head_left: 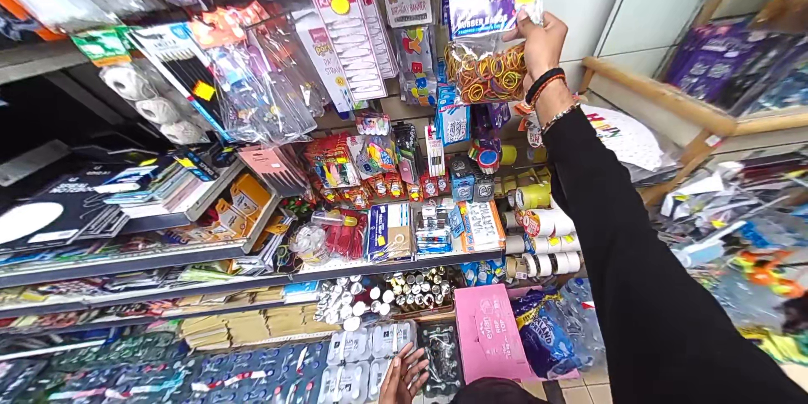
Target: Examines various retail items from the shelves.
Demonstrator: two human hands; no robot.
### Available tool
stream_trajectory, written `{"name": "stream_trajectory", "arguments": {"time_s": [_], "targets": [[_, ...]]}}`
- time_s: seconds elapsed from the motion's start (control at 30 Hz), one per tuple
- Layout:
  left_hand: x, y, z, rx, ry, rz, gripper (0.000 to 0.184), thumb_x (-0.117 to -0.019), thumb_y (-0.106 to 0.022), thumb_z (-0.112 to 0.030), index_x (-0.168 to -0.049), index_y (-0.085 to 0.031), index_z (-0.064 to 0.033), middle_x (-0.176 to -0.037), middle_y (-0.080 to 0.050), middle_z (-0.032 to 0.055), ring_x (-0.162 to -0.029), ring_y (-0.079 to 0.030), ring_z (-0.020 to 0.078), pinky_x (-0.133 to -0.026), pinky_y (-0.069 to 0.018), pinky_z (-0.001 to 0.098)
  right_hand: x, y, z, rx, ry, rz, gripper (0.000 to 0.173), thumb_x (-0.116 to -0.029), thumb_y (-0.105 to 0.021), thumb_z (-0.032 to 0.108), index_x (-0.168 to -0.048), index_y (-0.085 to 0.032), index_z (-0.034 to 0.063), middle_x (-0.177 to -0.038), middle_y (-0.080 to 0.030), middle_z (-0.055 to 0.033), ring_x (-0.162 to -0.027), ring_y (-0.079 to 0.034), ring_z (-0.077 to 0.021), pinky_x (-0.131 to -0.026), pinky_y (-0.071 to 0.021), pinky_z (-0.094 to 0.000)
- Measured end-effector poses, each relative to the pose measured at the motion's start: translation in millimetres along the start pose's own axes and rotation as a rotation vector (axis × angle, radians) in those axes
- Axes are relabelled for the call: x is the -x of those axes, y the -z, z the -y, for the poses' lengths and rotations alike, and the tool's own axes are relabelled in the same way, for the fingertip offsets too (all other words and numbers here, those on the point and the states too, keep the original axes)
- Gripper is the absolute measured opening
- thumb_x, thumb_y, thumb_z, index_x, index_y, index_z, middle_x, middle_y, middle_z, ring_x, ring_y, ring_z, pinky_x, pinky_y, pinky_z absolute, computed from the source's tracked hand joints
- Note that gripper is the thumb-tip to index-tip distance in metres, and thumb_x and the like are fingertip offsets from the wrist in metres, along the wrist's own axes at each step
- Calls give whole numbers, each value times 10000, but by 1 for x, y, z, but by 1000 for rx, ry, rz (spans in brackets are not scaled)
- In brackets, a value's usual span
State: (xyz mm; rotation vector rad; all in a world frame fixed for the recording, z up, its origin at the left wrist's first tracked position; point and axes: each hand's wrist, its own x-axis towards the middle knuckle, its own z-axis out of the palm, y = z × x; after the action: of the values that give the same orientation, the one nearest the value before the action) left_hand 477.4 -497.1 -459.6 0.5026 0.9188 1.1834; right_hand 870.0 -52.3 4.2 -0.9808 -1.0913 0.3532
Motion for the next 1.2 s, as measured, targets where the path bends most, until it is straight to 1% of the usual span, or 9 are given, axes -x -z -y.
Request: {"name": "stream_trajectory", "arguments": {"time_s": [0.3,0.4,0.5,0.63,0.73,0.83,0.9,1.07,1.2], "targets": [[1,1,5,27,5,4,555,-1106,-321,-415,-1494,-445,-39,-1383,-586,261,-1194,-642,386,-980,-548,516,-10,-5,-16,92,-60,13,244,-1006,-640,296,-1036,-686,58,-810,-756,-16,-770,-719,-143,-780,-572,-385],[6,3,8,25,8,-7,556,-1104,-319,-420,-1494,-453,-47,-1383,-588,256,-1196,-641,384,-981,-547,520,-19,-3,-35,148,-41,-2,326,-952,-700,362,-1053,-680,52,-880,-713,-54,-807,-700,-158,-774,-589,-372],[10,4,7,36,7,-18,555,-1104,-321,-421,-1488,-467,-47,-1384,-589,254,-1192,-644,384,-984,-546,517,-11,7,-39,201,-47,-15,417,-915,-729,402,-1128,-669,48,-937,-705,-83,-863,-683,-180,-825,-558,-396],[12,2,8,21,14,-10,568,-1106,-297,-420,-1478,-472,-28,-1369,-596,260,-1178,-650,381,-971,-552,514,18,29,-47,116,-49,-30,386,-912,-745,246,-1214,-612,45,-942,-730,-90,-808,-733,-200,-729,-630,-388],[10,-5,5,1,21,2,571,-1107,-285,-415,-1475,-471,-20,-1369,-596,255,-1182,-645,380,-977,-549,516,68,58,-47,88,-12,7,405,-910,-735,187,-1256,-598,28,-1040,-702,-100,-860,-703,-181,-756,-600,-358],[5,-8,0,5,15,16,567,-1104,-320,-416,-1472,-482,-17,-1362,-593,272,-1181,-642,386,-982,-543,519,153,95,-51,47,-30,146,389,-937,-712,177,-1267,-591,12,-1132,-674,-126,-946,-693,-202,-834,-603,-386],[2,-10,-3,-12,-2,9,566,-1104,-329,-413,-1456,-492,-2,-1339,-604,282,-1162,-654,388,-965,-558,509,225,122,-57,71,-131,247,363,-968,-693,212,-1280,-595,55,-1155,-680,-106,-978,-697,-216,-849,-608,-420],[-15,-22,-19,-82,-102,5,549,-1098,-360,-391,-1454,-493,6,-1335,-607,279,-1154,-654,383,-951,-562,507,391,169,-81,-74,-452,340,301,-998,-617,167,-1233,-630,-20,-1086,-717,-160,-964,-710,-293,-828,-614,-441],[-27,-43,-40,-147,-252,21,544,-1080,-427,-374,-1463,-479,9,-1340,-603,276,-1164,-648,382,-946,-565,502,476,190,-73,-243,-588,337,300,-1033,-539,162,-1233,-626,-44,-1134,-695,-235,-1010,-699,-353,-859,-609,-458]]}}
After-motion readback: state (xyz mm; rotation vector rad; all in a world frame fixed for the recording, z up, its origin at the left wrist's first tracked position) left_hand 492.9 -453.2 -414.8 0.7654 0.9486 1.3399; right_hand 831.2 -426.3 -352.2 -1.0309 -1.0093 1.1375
